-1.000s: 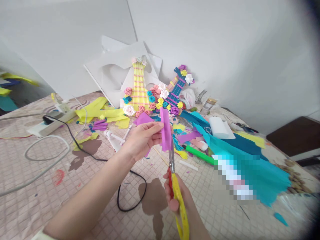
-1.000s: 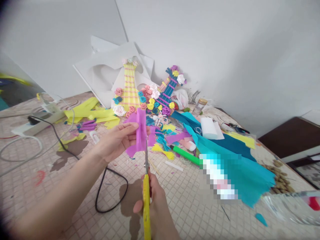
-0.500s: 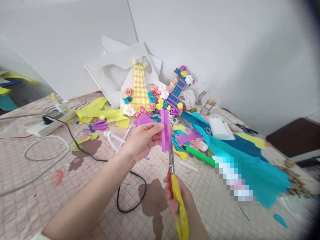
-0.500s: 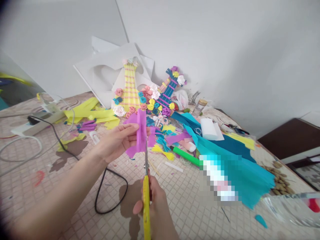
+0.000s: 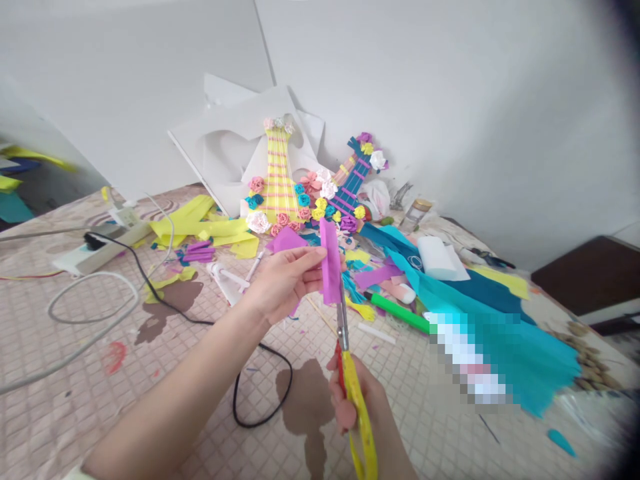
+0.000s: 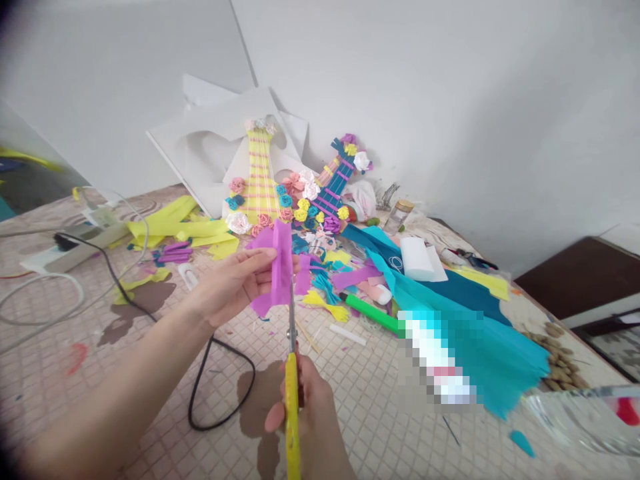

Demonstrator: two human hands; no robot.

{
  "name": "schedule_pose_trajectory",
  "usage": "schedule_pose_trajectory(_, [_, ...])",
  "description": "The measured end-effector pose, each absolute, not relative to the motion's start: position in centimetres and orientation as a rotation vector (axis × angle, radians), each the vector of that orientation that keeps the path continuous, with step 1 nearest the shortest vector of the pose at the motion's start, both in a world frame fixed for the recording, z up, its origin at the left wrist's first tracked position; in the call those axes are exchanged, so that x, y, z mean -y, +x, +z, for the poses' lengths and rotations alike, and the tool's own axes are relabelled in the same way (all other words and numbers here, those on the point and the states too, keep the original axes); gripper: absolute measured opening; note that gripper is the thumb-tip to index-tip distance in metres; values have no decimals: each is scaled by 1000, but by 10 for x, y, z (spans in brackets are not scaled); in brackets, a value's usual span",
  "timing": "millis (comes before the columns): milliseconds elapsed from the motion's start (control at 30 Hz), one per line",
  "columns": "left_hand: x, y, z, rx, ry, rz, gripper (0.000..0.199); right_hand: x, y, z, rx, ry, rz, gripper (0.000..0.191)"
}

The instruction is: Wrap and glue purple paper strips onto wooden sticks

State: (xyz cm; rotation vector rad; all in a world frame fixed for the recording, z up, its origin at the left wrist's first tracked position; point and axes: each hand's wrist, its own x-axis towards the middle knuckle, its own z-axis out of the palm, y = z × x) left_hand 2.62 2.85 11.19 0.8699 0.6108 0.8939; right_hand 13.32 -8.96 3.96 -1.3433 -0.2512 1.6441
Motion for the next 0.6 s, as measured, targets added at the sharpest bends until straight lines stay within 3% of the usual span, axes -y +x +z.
schedule_pose_trajectory(600, [-29,26,112,-597,865,893,20,96,138,23,338,-1249,1654,33])
